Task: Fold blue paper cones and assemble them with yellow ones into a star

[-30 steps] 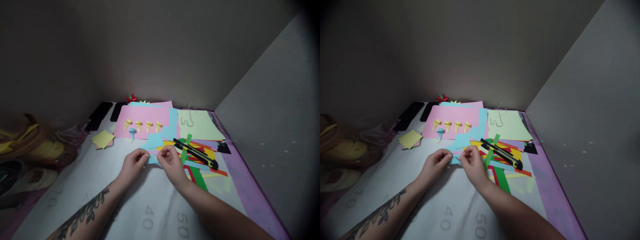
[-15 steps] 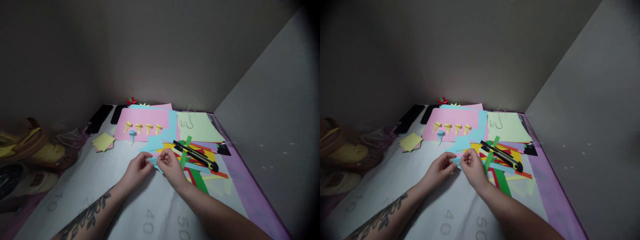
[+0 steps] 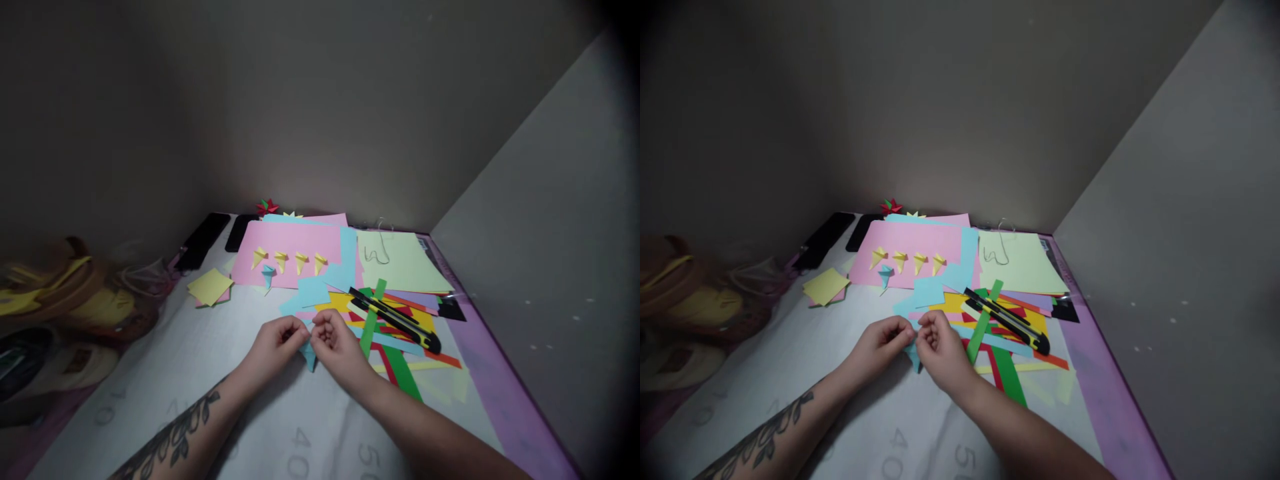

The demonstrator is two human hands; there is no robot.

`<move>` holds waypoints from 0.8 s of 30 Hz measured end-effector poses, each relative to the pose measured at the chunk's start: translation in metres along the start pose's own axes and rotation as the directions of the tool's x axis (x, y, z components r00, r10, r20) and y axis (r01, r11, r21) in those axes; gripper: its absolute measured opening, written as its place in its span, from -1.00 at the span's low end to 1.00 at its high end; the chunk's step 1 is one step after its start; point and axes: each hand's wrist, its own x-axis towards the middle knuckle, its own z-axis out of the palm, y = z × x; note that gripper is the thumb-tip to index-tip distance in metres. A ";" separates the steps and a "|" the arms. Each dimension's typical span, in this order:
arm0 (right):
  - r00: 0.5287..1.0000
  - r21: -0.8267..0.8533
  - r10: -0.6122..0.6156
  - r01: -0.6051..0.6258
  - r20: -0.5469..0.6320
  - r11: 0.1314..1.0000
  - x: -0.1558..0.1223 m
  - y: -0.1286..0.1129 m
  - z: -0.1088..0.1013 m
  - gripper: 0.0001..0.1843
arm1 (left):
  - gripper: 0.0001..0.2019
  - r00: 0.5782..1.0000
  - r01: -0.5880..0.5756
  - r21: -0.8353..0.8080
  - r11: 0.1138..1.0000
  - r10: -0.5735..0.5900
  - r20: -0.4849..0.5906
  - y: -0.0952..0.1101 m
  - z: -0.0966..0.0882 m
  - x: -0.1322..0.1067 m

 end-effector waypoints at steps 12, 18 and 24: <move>0.997 -0.242 -0.028 0.043 0.066 0.969 -0.010 -0.007 0.003 -0.92 | -0.80 0.996 -0.010 0.057 0.998 0.005 0.085 0.008 -0.021 -0.003; 0.995 -0.194 -0.073 0.058 -0.070 0.979 0.012 -0.030 -0.001 -0.91 | -0.75 0.957 0.028 -0.228 0.973 -0.092 -0.276 -0.004 -0.051 0.013; 0.933 -0.231 -0.259 0.203 -0.249 0.952 0.116 -0.058 0.010 -0.83 | -0.79 0.970 -0.012 -0.071 0.997 -0.005 -0.244 -0.016 -0.026 0.012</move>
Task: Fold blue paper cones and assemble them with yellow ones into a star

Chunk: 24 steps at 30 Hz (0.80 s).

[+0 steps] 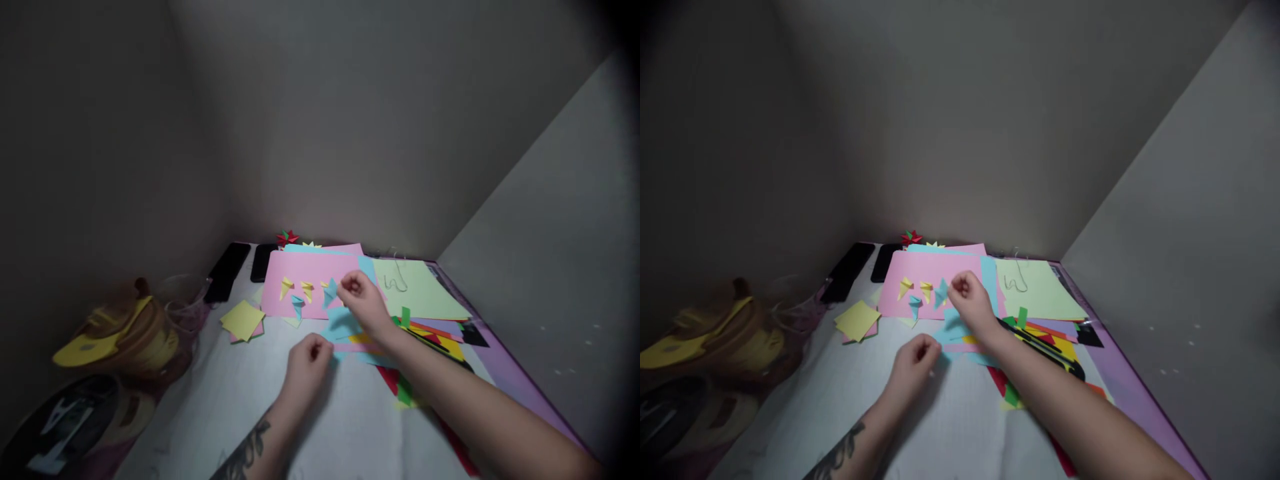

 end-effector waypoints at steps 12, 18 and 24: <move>0.995 -0.463 0.096 -0.082 0.006 0.882 0.108 0.042 0.035 -0.83 | -0.74 0.866 -0.443 0.641 0.626 0.114 0.488 0.016 -0.002 -0.025; 0.981 -0.515 0.094 0.007 0.171 0.857 0.036 0.033 -0.021 -0.89 | -0.74 0.861 -0.449 0.665 0.596 0.090 0.500 0.012 -0.002 -0.021; 0.862 -0.654 -0.076 0.435 0.501 0.619 -0.068 0.030 -0.059 -0.80 | -0.75 0.897 -0.388 0.714 0.583 0.060 0.438 0.013 -0.004 -0.015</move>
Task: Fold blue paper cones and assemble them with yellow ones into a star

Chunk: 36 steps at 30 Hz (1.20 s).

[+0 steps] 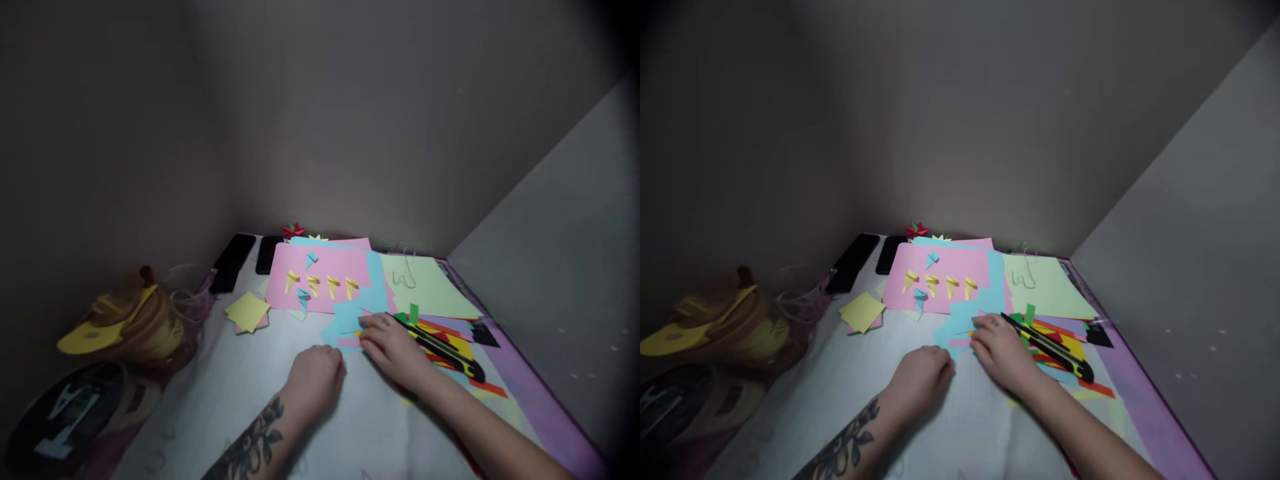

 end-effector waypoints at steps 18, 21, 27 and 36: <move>0.997 -0.021 -0.052 0.050 -0.058 0.999 -0.026 0.009 0.026 -0.55 | -0.81 0.990 0.097 -0.141 0.985 -0.110 -0.084 -0.001 0.002 0.006; 0.995 -0.041 -0.011 0.007 -0.097 0.999 -0.024 0.007 0.021 -0.62 | -0.81 0.984 0.121 -0.210 0.970 -0.145 -0.103 -0.004 0.001 0.008; 0.958 -0.179 0.244 -0.269 -0.148 0.946 -0.016 0.020 0.025 -0.50 | -0.82 0.996 0.059 -0.107 0.993 -0.066 -0.066 0.000 0.000 0.008; 0.976 0.057 0.060 -0.049 -0.211 0.997 -0.021 0.004 0.013 -0.53 | -0.76 0.990 0.015 -0.205 0.979 -0.043 -0.135 0.000 0.003 0.007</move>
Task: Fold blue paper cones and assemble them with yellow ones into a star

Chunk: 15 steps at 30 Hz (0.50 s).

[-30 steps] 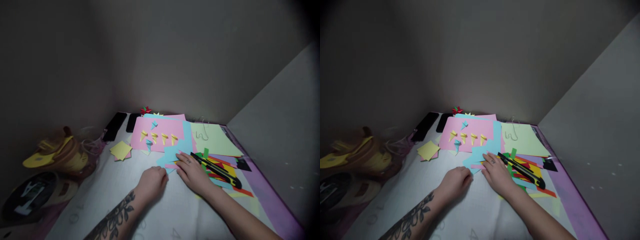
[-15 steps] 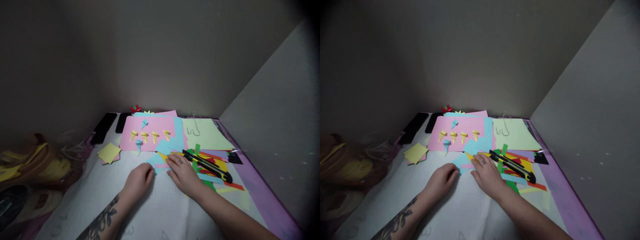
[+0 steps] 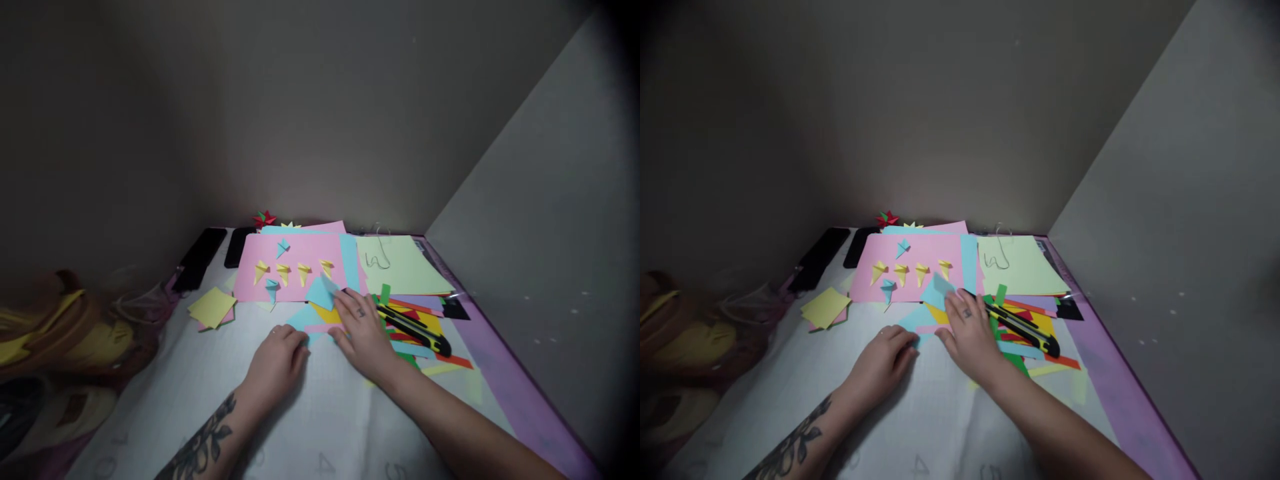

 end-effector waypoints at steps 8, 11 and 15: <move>0.949 0.717 0.203 -0.315 0.241 0.621 -0.015 -0.030 0.009 -0.73 | -0.54 0.904 0.253 -0.841 0.478 -0.425 0.030 -0.026 -0.028 -0.001; 0.936 0.721 0.192 -0.351 0.296 0.597 -0.016 -0.030 0.020 -0.67 | -0.52 0.915 0.334 -0.825 0.457 -0.369 0.166 -0.030 -0.030 -0.006; 0.987 0.611 -0.017 -0.086 0.160 0.787 -0.018 -0.027 0.019 -0.58 | -0.61 0.947 0.300 -0.761 0.575 -0.278 0.163 -0.033 -0.018 -0.010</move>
